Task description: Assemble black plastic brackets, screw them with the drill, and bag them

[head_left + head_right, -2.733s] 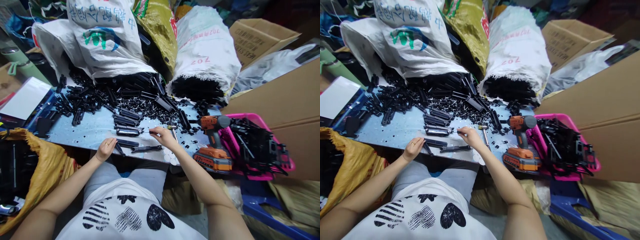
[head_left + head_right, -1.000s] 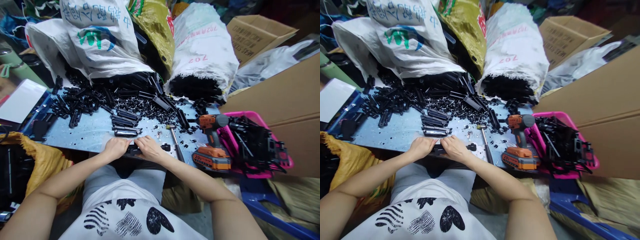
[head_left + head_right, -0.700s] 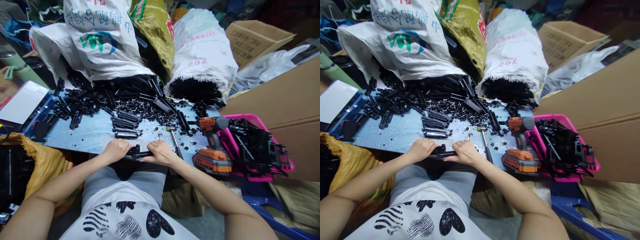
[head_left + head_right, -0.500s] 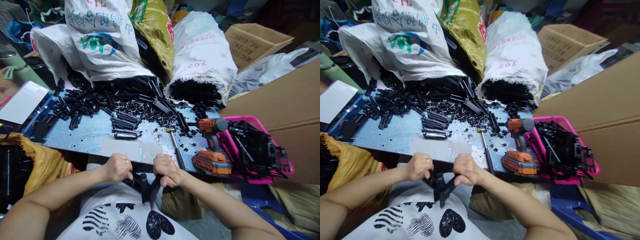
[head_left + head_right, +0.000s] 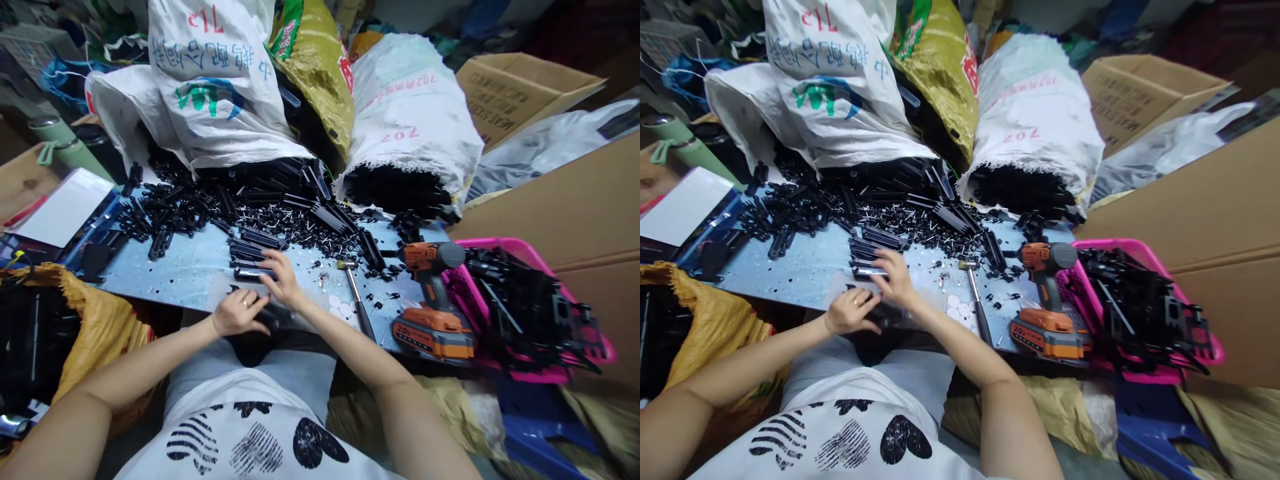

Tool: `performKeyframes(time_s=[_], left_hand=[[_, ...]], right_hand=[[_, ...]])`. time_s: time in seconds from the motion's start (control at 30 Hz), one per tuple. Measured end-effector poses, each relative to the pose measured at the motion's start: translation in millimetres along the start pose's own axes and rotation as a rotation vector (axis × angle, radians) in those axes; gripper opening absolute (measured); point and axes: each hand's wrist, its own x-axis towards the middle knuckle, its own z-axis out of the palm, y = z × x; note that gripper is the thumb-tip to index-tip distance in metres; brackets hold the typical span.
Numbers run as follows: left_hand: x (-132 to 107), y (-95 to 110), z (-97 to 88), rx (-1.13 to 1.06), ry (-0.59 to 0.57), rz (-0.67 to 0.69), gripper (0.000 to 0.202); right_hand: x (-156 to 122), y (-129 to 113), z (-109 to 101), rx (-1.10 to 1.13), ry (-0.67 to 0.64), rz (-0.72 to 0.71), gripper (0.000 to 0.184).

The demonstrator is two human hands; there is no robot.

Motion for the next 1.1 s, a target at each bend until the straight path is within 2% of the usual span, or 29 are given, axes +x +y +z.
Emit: performKeyframes(time_s=[0.03,0.1,0.2,0.3,0.37,0.47,0.57,0.63,0.73,0.8,0.87,0.9,0.97,1.03,1.1], left_hand=[[8,-5,2.4,0.064,-0.058,-0.080,0.057],[24,-8,7.6,0.148,-0.170,-0.237,0.063],[40,-8,17.0,0.167,-0.291,-0.388,0.080],[42,-25,25.1,0.126,-0.331,-0.349,0.083],[41,-47,29.1,0.114,-0.334,-0.290,0.083],[47,-75,33.8,0.134,-0.331,-0.293,0.081],[55,-82,34.0,0.142,-0.326,-0.324,0.082],[56,-80,28.9,0.124,-0.297,-0.311,0.081],[53,-93,12.3,0.094,-0.182,-0.337,0.061],[50,-119,-0.2,0.106,-0.088,-0.497,0.044],[49,-154,-8.6,0.145,-0.057,-0.705,0.041],[50,-171,-10.3,0.170,-0.076,-0.756,0.040],[55,-199,-8.6,0.198,-0.157,-0.746,0.037],[61,-216,-2.2,0.212,-0.248,-0.697,0.034],[66,-221,5.4,0.207,-0.306,-0.668,0.034]], right_hand=[[20,17,-3,-0.081,-0.005,0.028,0.034],[53,47,-2,-0.228,-0.097,0.060,0.041],[80,75,11,-0.362,-0.275,0.076,0.053],[90,88,24,-0.393,-0.303,0.078,0.056],[100,93,30,-0.381,-0.284,0.074,0.049],[122,98,36,-0.376,-0.247,0.064,0.040],[138,95,34,-0.412,-0.236,0.008,0.040],[135,91,22,-0.459,-0.216,-0.066,0.044],[113,97,-18,-0.576,-0.056,-0.066,0.046],[94,113,-54,-0.689,0.073,0.092,0.047],[78,133,-85,-0.792,0.080,0.269,0.051],[72,143,-98,-0.820,0.041,0.334,0.053],[65,159,-113,-0.835,-0.047,0.404,0.052],[63,165,-118,-0.795,-0.068,0.419,0.047],[64,161,-115,-0.655,-0.010,0.427,0.044]])
